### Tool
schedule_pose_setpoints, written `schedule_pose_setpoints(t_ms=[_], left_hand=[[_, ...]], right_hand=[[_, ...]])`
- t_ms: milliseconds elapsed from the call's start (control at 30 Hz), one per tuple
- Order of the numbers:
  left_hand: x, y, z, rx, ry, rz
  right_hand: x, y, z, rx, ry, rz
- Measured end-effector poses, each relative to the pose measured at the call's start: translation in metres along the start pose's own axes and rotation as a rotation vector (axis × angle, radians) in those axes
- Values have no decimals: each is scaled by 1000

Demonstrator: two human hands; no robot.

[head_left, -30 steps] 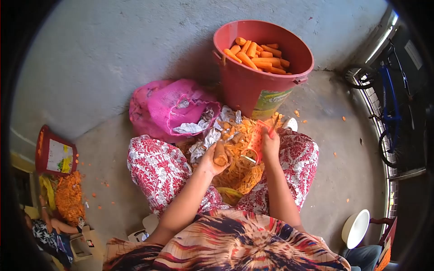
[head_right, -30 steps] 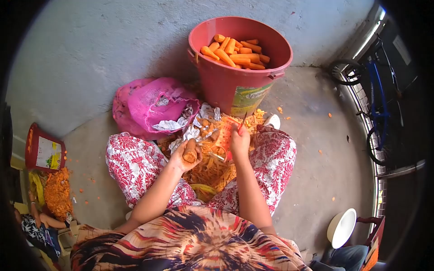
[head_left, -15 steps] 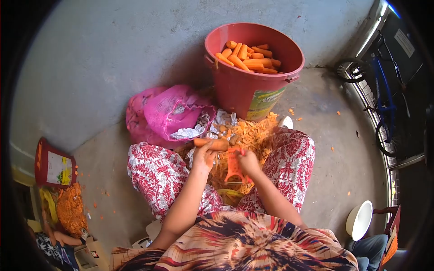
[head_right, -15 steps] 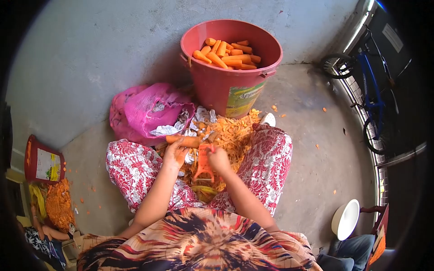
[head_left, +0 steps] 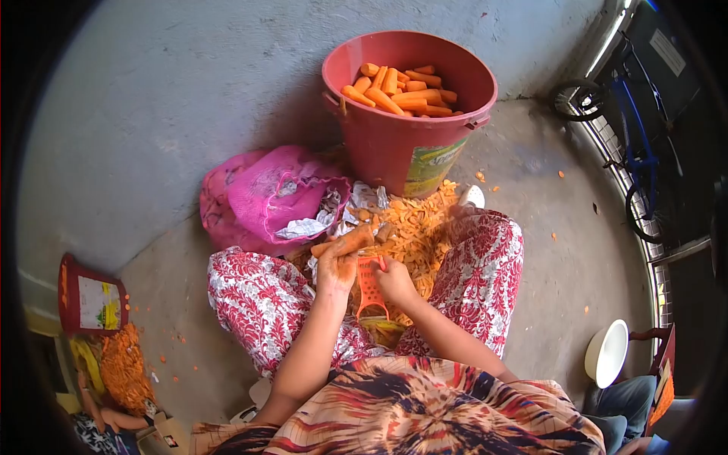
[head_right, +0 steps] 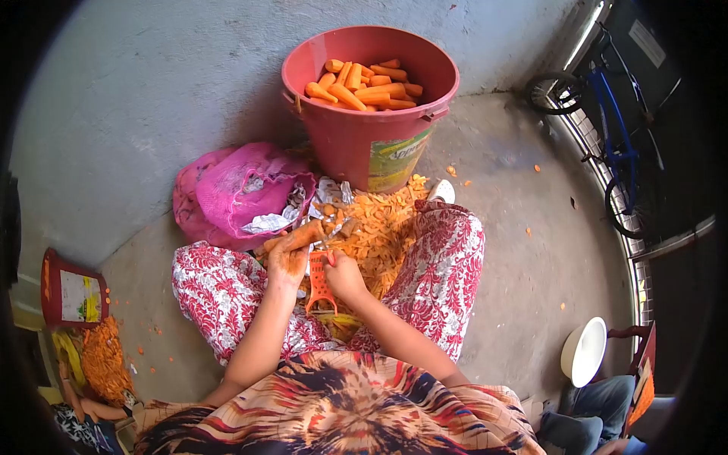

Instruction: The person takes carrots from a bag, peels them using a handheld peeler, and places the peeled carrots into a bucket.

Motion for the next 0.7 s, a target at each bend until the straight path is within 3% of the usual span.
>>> schedule_pose_setpoints(t_ms=[233, 367, 567, 700], left_hand=[[0, -6, 8, 60, -33, -34], [-2, -6, 10, 250, -89, -71], [-1, -5, 0, 297, -57, -221], [-4, -9, -6, 242, 27, -253]], right_hand=[[5, 5, 0, 99, -29, -7], [7, 4, -5, 71, 1, 14], [8, 5, -12, -28, 47, 5], [35, 50, 5, -4, 107, -82]])
Point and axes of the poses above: each hand's wrist, its own x-axis towards the middle knuckle, its own z-axis out of the palm, y = z × x, the point moved 5 cm from there along x, towards the middle knuckle, and after that the axes turned 6 degrees about -y, right-handed, at the moved point
